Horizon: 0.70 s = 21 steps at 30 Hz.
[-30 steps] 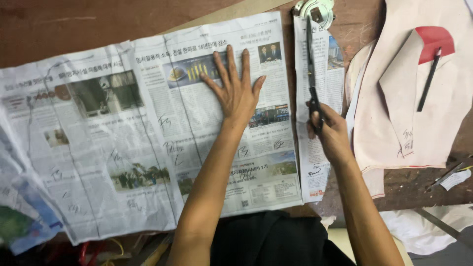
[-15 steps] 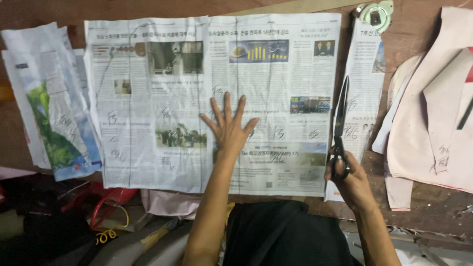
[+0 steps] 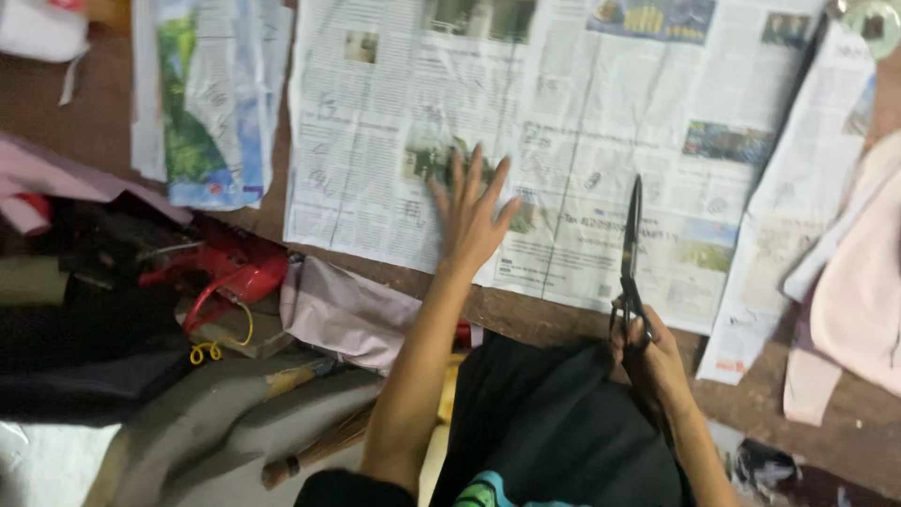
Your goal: The person unfolds and aligns newspaper sheets on a wooden table, then uses scissors to cut the paper along marked lines. They repeatedly reposition the sheets and trim edges to produce uniform strips.
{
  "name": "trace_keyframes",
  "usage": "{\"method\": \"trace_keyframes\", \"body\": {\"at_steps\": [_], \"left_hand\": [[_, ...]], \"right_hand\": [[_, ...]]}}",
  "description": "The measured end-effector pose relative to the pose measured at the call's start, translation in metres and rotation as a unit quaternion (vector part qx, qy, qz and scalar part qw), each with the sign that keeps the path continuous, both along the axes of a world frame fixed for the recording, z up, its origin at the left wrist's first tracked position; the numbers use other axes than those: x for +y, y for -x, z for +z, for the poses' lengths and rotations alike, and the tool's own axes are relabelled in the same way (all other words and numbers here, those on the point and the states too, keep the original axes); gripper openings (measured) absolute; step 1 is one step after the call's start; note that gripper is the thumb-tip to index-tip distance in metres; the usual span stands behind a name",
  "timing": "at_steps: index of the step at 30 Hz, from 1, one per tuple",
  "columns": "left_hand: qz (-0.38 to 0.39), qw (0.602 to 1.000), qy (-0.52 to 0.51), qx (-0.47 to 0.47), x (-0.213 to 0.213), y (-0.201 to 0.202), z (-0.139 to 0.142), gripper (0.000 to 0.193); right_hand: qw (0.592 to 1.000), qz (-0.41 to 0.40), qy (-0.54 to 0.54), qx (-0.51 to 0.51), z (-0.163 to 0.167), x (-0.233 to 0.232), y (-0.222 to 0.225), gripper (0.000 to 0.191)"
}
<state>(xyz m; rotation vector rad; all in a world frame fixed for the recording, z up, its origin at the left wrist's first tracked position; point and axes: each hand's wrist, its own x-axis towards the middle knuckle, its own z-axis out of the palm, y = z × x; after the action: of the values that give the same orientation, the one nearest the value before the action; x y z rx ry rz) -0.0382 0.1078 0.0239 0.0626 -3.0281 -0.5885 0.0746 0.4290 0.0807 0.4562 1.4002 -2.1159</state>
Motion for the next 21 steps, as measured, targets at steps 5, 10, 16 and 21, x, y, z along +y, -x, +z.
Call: {"method": "trace_keyframes", "body": {"at_steps": [5, 10, 16, 21], "left_hand": [[0.057, 0.979, 0.037, -0.193, -0.045, -0.074, 0.017, 0.083], [0.065, 0.99, 0.072, -0.107, -0.023, -0.082, 0.015, 0.086], [0.094, 0.989, -0.051, -0.104, -0.007, -0.067, 0.01, 0.076], [-0.049, 0.997, 0.01, 0.061, -0.144, -0.035, -0.003, 0.055]], "right_hand": [[0.994, -0.037, 0.1, -0.04, -0.002, 0.005, -0.002, 0.063], [0.994, 0.004, 0.108, -0.007, 0.011, -0.017, 0.001, 0.064], [0.999, 0.013, 0.048, -0.009, 0.021, -0.07, 0.007, 0.063], [1.0, 0.008, 0.02, 0.021, 0.007, -0.13, -0.003, 0.057]]}}
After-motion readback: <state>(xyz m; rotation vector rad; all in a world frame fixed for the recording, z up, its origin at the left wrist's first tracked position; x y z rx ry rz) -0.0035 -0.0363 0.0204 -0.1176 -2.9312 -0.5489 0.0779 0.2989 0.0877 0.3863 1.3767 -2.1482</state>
